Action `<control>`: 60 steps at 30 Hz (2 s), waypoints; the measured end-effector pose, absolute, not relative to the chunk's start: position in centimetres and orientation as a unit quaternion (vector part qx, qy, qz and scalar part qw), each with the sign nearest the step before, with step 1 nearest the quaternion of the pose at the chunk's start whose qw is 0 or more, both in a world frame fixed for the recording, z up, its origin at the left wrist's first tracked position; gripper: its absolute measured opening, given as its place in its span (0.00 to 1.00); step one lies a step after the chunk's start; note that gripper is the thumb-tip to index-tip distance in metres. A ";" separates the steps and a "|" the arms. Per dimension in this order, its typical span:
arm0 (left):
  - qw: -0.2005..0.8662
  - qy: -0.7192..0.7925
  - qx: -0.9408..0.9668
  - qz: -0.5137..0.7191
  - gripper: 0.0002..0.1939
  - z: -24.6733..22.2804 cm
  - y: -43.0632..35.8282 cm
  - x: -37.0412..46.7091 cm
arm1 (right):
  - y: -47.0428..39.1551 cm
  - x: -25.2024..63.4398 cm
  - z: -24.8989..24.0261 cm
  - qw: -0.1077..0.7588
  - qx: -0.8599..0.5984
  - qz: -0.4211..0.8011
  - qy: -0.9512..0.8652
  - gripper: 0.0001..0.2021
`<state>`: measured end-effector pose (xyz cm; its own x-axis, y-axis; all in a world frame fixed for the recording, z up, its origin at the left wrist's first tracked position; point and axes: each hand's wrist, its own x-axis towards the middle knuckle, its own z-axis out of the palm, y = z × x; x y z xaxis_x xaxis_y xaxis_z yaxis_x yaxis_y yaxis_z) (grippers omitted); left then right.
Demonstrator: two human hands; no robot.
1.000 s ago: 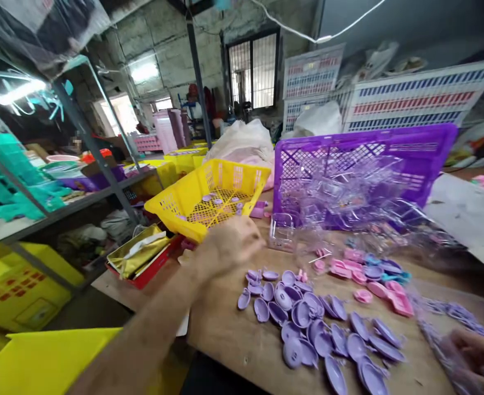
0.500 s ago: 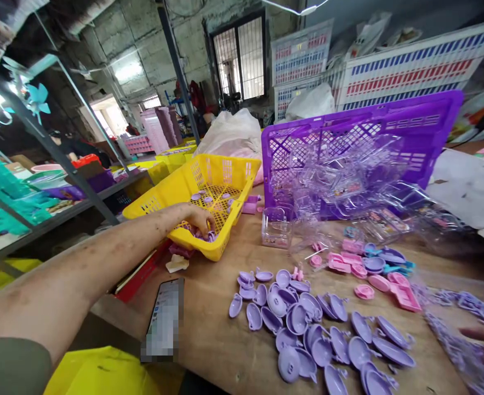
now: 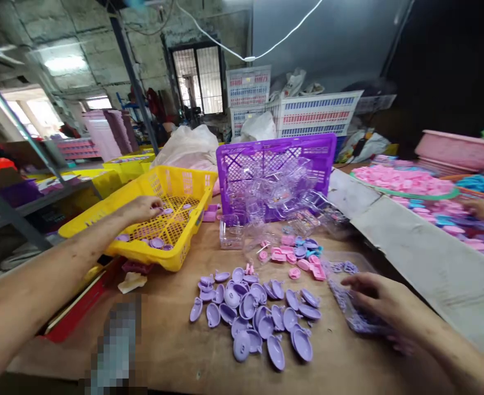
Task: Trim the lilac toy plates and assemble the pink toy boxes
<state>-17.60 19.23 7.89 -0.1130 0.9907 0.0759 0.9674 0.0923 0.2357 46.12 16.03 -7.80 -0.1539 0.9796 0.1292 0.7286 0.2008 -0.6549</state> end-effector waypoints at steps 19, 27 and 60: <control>0.240 0.476 0.596 0.600 0.16 1.6 1.3 6.1 | 8.3 39.6 -2.7 0.445 -0.544 0.410 -0.582 0.21; 0.438 0.414 0.582 0.546 0.03 -4.2 -4.2 10.9 | -3.1 28.7 -4.5 0.673 -0.345 0.547 -0.361 0.13; 0.178 0.324 0.838 0.401 0.07 1.0 -9.5 6.1 | -9.4 27.8 0.6 0.539 -0.417 0.432 -0.591 0.04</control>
